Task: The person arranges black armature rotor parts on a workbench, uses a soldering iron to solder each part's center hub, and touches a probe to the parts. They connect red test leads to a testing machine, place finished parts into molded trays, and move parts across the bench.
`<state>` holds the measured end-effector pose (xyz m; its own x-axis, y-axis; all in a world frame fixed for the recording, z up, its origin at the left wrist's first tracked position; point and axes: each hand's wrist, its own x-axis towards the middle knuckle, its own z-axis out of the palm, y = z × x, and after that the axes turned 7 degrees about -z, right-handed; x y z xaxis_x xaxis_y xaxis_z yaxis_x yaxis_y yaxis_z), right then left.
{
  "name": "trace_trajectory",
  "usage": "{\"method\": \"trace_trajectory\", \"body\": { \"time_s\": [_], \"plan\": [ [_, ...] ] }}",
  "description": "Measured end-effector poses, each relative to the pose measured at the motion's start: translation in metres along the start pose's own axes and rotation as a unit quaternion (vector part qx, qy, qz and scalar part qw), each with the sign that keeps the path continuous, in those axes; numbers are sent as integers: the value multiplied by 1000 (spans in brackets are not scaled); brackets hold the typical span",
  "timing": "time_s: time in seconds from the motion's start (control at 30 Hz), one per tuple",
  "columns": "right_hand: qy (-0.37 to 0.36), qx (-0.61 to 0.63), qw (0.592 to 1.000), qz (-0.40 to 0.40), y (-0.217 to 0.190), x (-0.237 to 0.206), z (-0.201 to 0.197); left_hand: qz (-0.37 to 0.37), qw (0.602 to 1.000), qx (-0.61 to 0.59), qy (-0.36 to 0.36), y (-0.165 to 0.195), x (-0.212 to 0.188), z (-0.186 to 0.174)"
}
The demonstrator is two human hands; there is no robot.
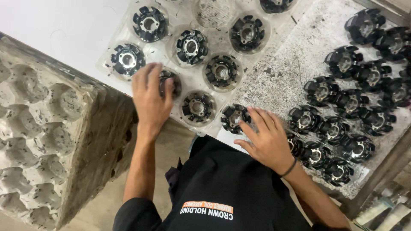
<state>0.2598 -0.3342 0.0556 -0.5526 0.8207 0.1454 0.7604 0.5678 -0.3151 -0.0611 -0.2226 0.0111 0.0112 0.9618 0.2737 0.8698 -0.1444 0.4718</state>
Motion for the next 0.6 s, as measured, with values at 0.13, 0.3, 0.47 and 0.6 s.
{"method": "trace_trajectory", "body": {
  "time_s": [0.13,0.3,0.47,0.6],
  "plan": [
    [-28,5,999,-38,6,11,4,71,997,-20,-14,25,35,32],
    [20,-13,1000,-11,11,-15,-7,78,995,13,-67,29,66,54],
    [187,-11,968,168,19,-105,-29,112,992,5,-62,11,49,38],
    [332,-151,842,398,12,-219,-43,-9,983,35,181,-20,8,-16]
  ]
}}
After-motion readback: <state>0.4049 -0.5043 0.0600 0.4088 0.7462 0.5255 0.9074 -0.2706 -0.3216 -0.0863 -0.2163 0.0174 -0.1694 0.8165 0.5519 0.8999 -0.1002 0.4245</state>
